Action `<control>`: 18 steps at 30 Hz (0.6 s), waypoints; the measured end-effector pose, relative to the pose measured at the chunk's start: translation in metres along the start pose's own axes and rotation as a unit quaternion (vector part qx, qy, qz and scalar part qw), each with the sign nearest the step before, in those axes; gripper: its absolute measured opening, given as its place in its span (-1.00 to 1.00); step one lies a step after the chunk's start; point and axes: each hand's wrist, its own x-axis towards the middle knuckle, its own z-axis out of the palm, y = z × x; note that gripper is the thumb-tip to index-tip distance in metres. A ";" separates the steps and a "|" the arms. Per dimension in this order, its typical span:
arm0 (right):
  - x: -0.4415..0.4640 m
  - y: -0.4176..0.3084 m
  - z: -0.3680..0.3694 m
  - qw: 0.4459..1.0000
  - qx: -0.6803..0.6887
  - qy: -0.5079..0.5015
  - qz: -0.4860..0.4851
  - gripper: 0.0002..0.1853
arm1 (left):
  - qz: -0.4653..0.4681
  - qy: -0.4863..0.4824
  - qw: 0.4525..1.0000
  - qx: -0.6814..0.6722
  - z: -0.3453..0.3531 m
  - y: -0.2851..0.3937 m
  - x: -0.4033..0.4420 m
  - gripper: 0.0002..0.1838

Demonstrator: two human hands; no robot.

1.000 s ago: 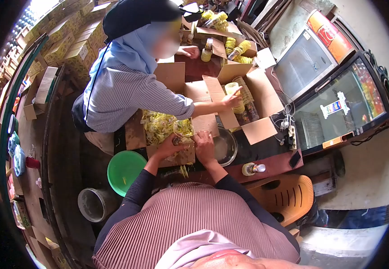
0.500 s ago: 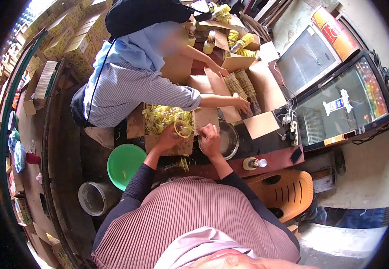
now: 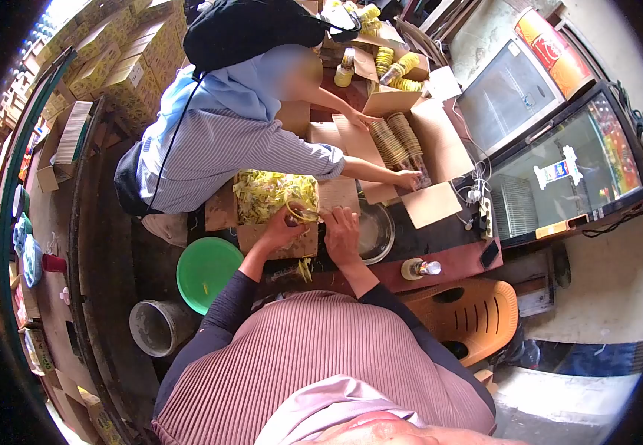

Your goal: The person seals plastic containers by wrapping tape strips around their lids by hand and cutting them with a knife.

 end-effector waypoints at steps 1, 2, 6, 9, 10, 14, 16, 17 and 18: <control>0.001 0.000 0.003 1.000 0.000 0.000 -0.001 -0.86 | 0.001 0.001 1.000 0.000 0.000 0.006 -0.002 -0.48; 0.001 0.000 0.007 0.999 0.027 0.002 0.029 -0.88 | -0.016 0.001 1.000 0.010 -0.001 0.012 -0.006 -0.48; 0.004 0.004 0.010 0.991 0.103 -0.015 0.086 -0.93 | -0.039 -0.025 0.997 -0.057 -0.002 0.008 -0.010 -0.47; 0.001 0.006 0.002 0.993 0.108 -0.028 0.042 -0.95 | 0.046 0.008 0.997 -0.057 0.002 -0.002 -0.010 -0.48; -0.004 0.007 0.002 0.993 0.108 -0.028 0.042 -0.95 | 0.046 0.008 0.997 -0.058 0.003 -0.006 -0.011 -0.48; -0.028 0.009 0.008 0.997 0.055 -0.040 0.036 -0.94 | -0.027 -0.037 0.999 0.030 0.008 -0.018 -0.020 -0.56; -0.041 0.010 0.013 0.997 0.045 -0.038 0.048 -0.96 | -0.047 -0.056 0.997 0.020 0.013 -0.024 -0.025 -0.59; -0.046 0.010 0.016 0.997 0.046 -0.028 0.064 -0.96 | -0.050 -0.066 0.997 -0.001 0.015 -0.027 -0.027 -0.59; -0.050 0.008 0.016 0.996 0.048 -0.017 0.078 -0.96 | -0.052 -0.077 0.995 -0.022 0.017 -0.031 -0.028 -0.59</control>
